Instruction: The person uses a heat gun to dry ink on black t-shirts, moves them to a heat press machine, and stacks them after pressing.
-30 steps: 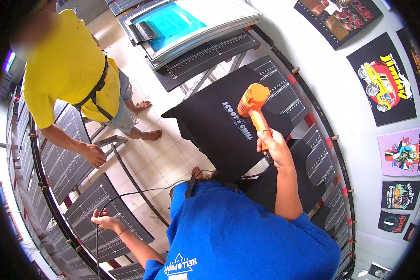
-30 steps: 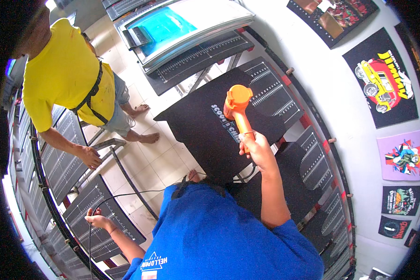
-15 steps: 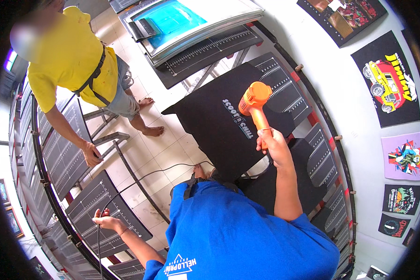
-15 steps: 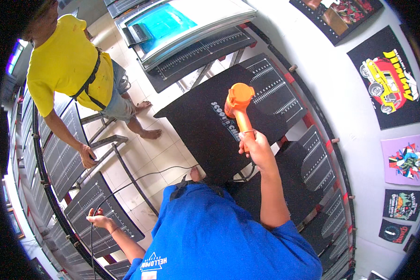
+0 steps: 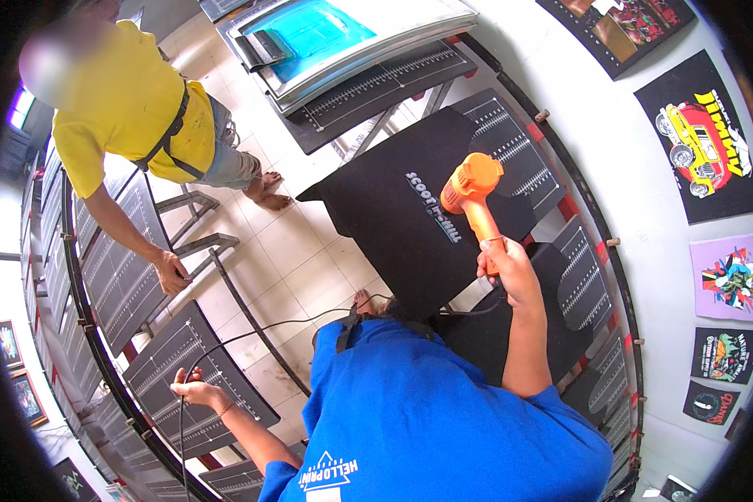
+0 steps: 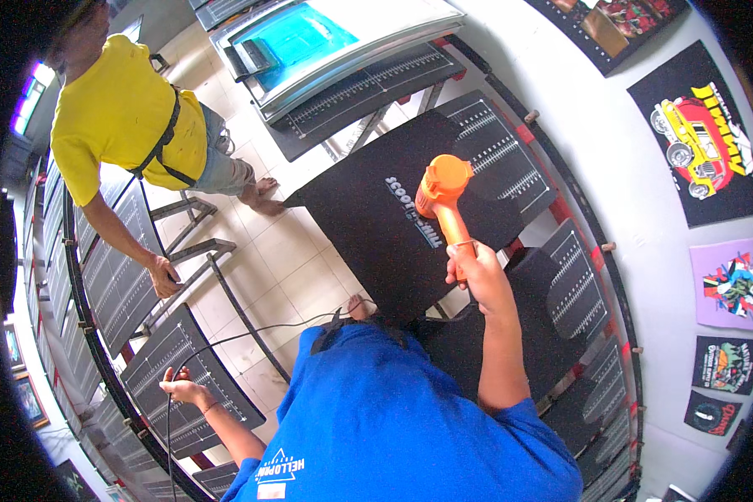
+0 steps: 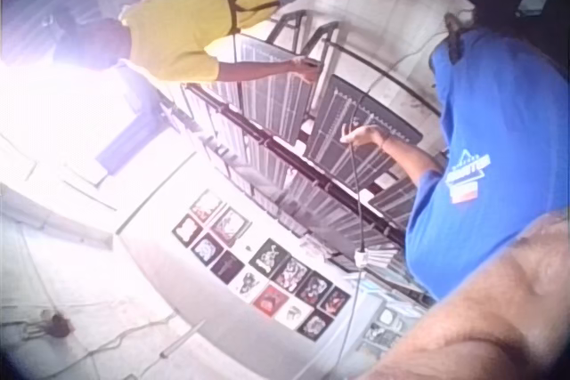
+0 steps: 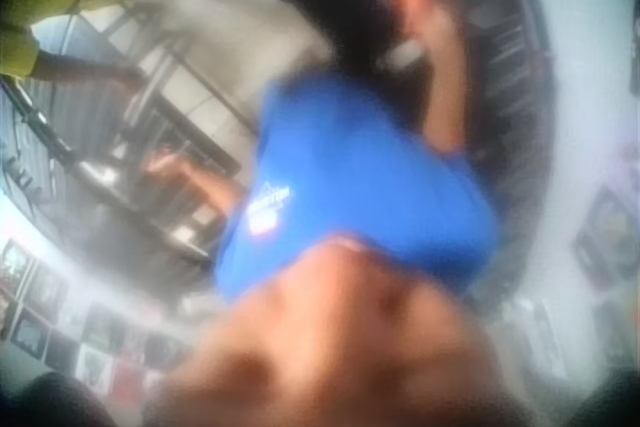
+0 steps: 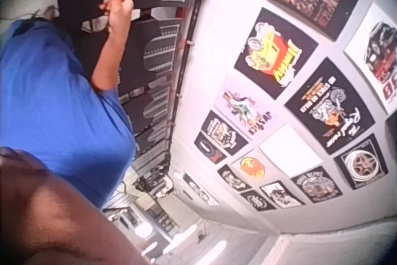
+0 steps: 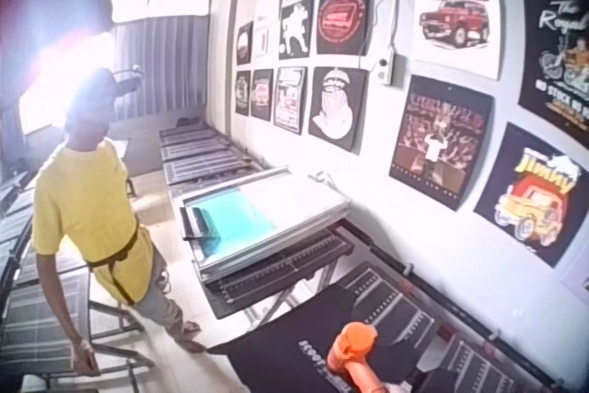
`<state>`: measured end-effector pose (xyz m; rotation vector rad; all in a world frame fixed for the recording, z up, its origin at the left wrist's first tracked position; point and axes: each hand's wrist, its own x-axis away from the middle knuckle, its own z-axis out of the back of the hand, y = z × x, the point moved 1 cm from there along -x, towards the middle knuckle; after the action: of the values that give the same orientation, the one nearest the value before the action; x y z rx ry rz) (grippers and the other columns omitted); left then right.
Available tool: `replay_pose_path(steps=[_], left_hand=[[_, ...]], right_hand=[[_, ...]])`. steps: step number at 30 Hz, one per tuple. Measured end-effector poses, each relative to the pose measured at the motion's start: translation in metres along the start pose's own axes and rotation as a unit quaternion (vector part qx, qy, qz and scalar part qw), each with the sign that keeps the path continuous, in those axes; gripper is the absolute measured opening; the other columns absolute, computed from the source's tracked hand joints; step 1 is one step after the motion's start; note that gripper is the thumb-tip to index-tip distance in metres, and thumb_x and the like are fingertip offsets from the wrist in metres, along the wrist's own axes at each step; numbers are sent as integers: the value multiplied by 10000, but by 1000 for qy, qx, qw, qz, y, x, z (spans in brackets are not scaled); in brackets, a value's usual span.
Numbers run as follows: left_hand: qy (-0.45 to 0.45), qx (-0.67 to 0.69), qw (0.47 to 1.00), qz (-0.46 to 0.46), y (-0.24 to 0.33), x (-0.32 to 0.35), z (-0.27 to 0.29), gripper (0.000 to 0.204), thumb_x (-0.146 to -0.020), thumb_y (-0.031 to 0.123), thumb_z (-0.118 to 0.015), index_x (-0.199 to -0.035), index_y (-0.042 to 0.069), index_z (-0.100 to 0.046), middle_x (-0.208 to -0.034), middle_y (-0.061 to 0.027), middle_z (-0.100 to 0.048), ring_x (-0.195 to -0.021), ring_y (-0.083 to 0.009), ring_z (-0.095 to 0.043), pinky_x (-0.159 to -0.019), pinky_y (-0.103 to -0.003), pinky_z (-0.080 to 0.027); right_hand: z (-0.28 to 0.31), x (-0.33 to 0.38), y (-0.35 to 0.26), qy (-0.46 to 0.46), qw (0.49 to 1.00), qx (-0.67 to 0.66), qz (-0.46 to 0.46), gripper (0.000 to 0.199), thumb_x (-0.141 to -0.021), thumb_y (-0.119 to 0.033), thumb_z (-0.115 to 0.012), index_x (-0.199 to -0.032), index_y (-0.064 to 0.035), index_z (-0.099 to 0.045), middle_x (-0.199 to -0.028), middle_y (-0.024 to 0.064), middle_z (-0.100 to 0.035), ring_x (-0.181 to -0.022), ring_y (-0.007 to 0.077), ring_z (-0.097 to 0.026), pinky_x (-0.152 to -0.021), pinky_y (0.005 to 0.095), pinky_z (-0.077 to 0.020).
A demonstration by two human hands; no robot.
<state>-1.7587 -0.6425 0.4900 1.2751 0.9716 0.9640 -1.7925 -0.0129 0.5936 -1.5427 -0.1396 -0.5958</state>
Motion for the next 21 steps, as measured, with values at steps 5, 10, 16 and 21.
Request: replay_pose_path(steps=[5, 10, 16, 21], left_hand=[[12, -7, 1000, 2, 6, 6, -4, 516, -1030, 416, -258, -935, 5, -555, -589, -23, -434, -537, -148, -505, -539, -253, -481], [7, -5, 1000, -1, -4, -2, 1, 504, -1022, 422, -281, -926, 12, -558, -590, -19, -434, -534, -142, -502, -528, -246, -473], [19, 17, 1000, 8, -8, -2, 5, 494, -1013, 421, -301, -913, 13, -561, -589, -18, -439, -527, -133, -500, -512, -252, -466], [14, 20, 1000, 14, -10, -4, 6, 479, -1006, 403, -313, -913, 9, -569, -574, -19, -436, -519, -139, -498, -509, -250, -463]], right_hand=[[-4, 6, 1, -5, 1000, -12, -3, 307, -896, -347, -605, -959, -53, -541, -710, 12, -578, -596, 86, -581, -491, 205, -404], [-11, 5, 0, 0, 1000, 9, 8, 310, -894, -342, -607, -970, -49, -541, -714, 10, -582, -604, 85, -583, -494, 205, -405], [-16, -1, -6, -31, 999, -21, -2, 278, -891, -301, -615, -969, -41, -554, -698, 4, -576, -593, 82, -570, -497, 214, -401], [-25, -9, -8, -33, 999, -4, 0, 282, -889, -300, -619, -978, -41, -555, -699, -2, -574, -597, 79, -568, -500, 207, -402]])
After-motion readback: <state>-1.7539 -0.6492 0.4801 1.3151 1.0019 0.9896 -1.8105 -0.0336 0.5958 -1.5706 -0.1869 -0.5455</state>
